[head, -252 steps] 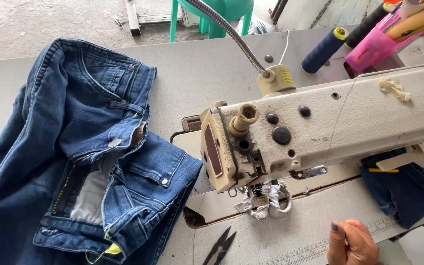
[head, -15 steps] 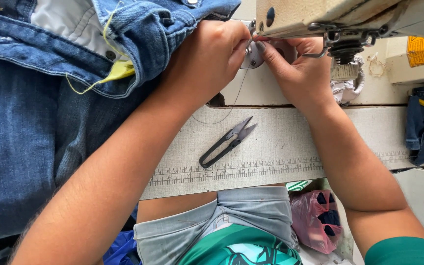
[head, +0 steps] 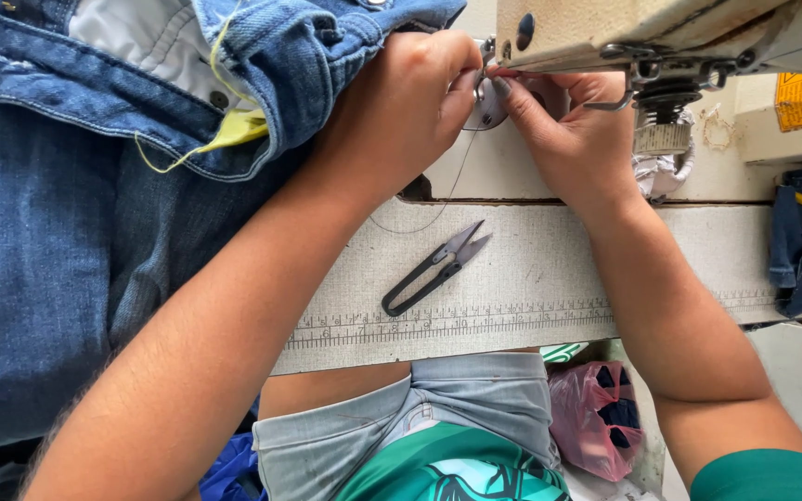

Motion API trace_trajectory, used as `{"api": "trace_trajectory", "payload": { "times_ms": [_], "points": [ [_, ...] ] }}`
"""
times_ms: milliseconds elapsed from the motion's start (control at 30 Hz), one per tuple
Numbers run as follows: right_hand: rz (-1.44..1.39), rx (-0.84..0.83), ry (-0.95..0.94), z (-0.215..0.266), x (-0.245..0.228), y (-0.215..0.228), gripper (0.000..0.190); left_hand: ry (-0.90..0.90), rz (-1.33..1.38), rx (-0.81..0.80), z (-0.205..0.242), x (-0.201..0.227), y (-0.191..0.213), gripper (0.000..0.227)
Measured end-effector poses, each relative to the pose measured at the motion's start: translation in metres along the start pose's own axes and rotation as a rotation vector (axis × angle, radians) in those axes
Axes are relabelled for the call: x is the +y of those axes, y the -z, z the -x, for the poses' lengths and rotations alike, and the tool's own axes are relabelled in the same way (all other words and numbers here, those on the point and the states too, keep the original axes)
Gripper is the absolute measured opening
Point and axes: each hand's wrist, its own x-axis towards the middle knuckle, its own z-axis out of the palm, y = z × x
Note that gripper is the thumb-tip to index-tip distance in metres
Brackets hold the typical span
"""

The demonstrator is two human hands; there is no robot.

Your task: Sewing small denim parts and trimming them with scissors at a sewing station.

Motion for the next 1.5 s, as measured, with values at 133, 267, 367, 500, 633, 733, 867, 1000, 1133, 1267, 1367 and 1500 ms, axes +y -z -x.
{"api": "trace_trajectory", "payload": {
  "times_ms": [133,267,367,500,633,733,867,1000,1133,1267,1367,1500],
  "points": [
    [0.02,0.009,-0.01,0.0,0.001,0.0,0.009,-0.033,-0.05,0.05,-0.001,-0.002,-0.002,0.007],
    [0.061,0.016,0.004,0.0,0.001,0.001,0.008,-0.032,-0.044,0.044,-0.002,-0.001,-0.002,0.008],
    [0.038,0.004,-0.009,0.0,0.0,0.001,0.009,0.028,-0.039,0.019,-0.003,0.002,-0.002,0.008],
    [0.054,-0.003,-0.008,0.0,-0.003,0.002,0.01,-0.02,-0.102,0.068,-0.002,0.002,-0.003,0.011],
    [0.071,-0.009,-0.047,0.002,-0.005,0.002,0.013,-0.031,-0.118,0.068,-0.001,0.003,-0.002,0.012],
    [0.151,0.026,0.038,0.001,-0.003,0.0,0.011,-0.009,-0.116,0.044,-0.001,0.007,0.001,0.011],
    [0.179,0.061,0.205,-0.001,0.001,-0.004,0.011,0.045,-0.11,-0.006,0.0,0.011,0.003,0.012],
    [0.204,0.063,0.234,-0.002,0.001,-0.004,0.011,-0.039,-0.164,0.013,0.0,0.002,0.001,0.013],
    [0.226,0.061,0.257,-0.002,-0.001,-0.003,0.005,-0.116,-0.233,0.007,0.003,-0.002,0.0,0.029],
    [0.223,0.042,0.169,0.0,-0.002,0.0,0.006,-0.038,-0.138,-0.011,0.002,0.002,0.001,0.02],
    [0.216,0.028,0.1,0.002,-0.004,0.004,0.008,-0.044,-0.101,0.004,0.0,0.004,0.004,0.011],
    [0.225,0.029,0.065,0.004,-0.012,0.003,0.005,0.055,-0.088,-0.044,0.002,0.009,0.007,0.01]
  ]
}}
